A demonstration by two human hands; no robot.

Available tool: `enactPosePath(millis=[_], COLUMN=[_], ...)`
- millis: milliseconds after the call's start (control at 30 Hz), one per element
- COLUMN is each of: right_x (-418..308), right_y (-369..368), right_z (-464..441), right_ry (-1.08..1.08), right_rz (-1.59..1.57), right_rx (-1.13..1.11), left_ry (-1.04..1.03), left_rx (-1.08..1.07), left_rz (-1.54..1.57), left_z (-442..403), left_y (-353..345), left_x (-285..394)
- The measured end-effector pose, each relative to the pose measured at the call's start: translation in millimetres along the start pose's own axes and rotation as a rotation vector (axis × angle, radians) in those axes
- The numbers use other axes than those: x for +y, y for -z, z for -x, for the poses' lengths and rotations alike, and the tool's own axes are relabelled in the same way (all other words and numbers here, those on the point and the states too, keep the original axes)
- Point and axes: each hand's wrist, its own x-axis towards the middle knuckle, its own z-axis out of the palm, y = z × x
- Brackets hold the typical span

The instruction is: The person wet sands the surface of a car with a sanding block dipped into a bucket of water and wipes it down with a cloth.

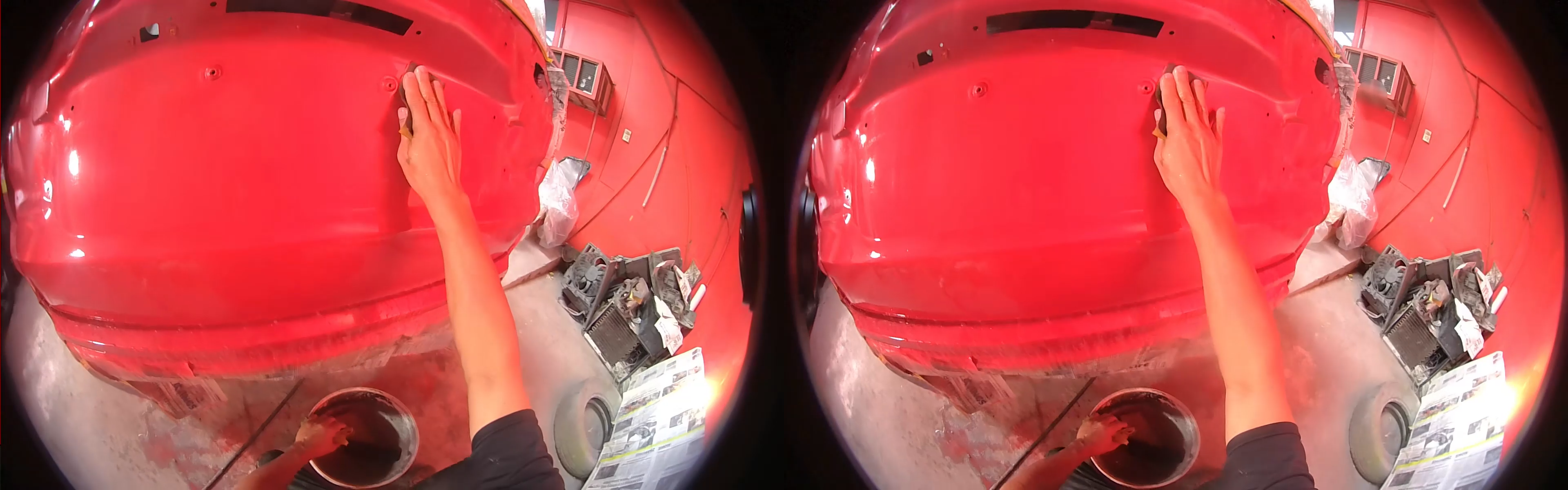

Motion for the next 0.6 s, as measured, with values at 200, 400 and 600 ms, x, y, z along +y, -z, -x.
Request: enactPosePath(millis=[200,400,600], right_x=[-1,-12,-18], right_y=[9,10,6], right_z=[2,24,-3], right_ry=[0.023,-0.004,-0.088], right_rz=[0.064,0.041,0.187], right_rx=[-0.057,-0.064,-0.056], left_ry=[0.009,-0.018,-0.013], left_rx=[-0.002,0.023,-0.003], left_rz=[0.027,0.013,-0.012], left_z=[-2,1,-1], left_y=[-4,-15,-5], left_x=[-5,-11,-7])
